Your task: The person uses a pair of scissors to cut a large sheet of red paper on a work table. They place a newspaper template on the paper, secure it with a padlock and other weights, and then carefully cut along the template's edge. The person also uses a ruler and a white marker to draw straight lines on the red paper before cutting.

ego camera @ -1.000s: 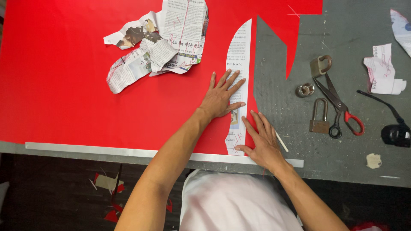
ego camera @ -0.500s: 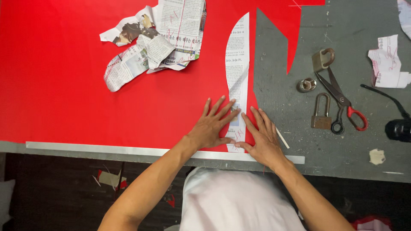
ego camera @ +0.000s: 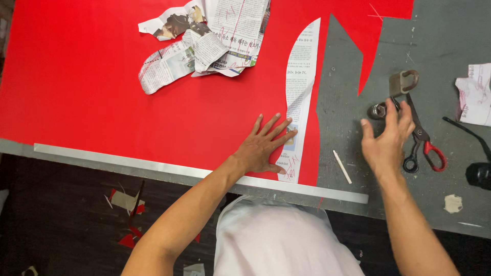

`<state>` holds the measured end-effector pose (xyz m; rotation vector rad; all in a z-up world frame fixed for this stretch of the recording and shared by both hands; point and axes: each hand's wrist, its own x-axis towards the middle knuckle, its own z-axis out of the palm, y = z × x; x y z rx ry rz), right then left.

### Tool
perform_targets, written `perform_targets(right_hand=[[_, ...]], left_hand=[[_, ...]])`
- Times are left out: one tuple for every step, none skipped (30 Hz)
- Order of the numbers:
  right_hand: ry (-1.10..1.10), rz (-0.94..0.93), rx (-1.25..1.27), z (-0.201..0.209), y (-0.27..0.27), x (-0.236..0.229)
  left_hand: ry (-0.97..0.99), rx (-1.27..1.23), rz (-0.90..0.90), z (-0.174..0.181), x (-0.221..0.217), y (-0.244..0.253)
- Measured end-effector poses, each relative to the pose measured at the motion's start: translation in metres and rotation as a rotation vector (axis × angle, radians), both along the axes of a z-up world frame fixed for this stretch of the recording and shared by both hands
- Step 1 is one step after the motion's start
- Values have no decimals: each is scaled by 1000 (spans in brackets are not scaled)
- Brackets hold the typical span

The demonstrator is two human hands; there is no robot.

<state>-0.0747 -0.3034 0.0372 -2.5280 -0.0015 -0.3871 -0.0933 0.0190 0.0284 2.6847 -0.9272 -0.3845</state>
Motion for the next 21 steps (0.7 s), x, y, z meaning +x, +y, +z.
perform_targets(right_hand=[[32, -8, 4, -3, -7, 7], [62, -14, 8, -8, -12, 15], [92, -19, 13, -12, -15, 21], [75, -17, 18, -15, -17, 24], [57, -14, 24, -17, -18, 27], [37, -13, 30, -17, -18, 30], [42, -25, 78, -15, -16, 31], [47, -37, 124, -11, -14, 32], [51, -50, 170, -4, -10, 33], [99, -41, 186, 5, -5, 29], [148, -32, 202, 15, 3, 20], [199, -21, 219, 24, 14, 10], [174, 70, 275, 31, 29, 0], [153, 154, 329, 35, 44, -14], [229, 199, 378, 38, 60, -27], [299, 243, 425, 40, 75, -38], [222, 338, 360, 41, 88, -46], [146, 432, 296, 40, 100, -53], [207, 440, 286, 39, 111, -57], [268, 449, 277, 37, 121, -61], [328, 458, 268, 36, 126, -62]], left_hand=[[5, 4, 2, -1, 0, -1], [9, 8, 6, -2, 0, -1], [13, 12, 10, -2, 0, -2], [11, 5, 8, -3, 0, -1], [8, -3, 5, -4, -1, 0], [3, -11, 2, -4, 0, 0], [1, -6, 2, -4, 0, 1], [-1, -1, 0, -4, 0, 1], [-3, 3, -1, -3, 1, 0], [5, 2, 0, -2, 0, 0], [13, 1, 1, 0, 0, 0], [24, 1, 4, 2, 0, 1], [33, 10, 8, 3, 2, 2], [46, 18, 5, 5, 2, 2], [60, 25, 2, 6, 2, 1], [59, 27, -1, 8, 4, 1], [58, 29, -4, 10, 3, 1], [58, 33, -7, 13, 3, 1], [56, 26, -8, 15, 3, 1], [53, 20, -6, 18, 3, 1], [50, 13, -5, 20, 3, 1]])
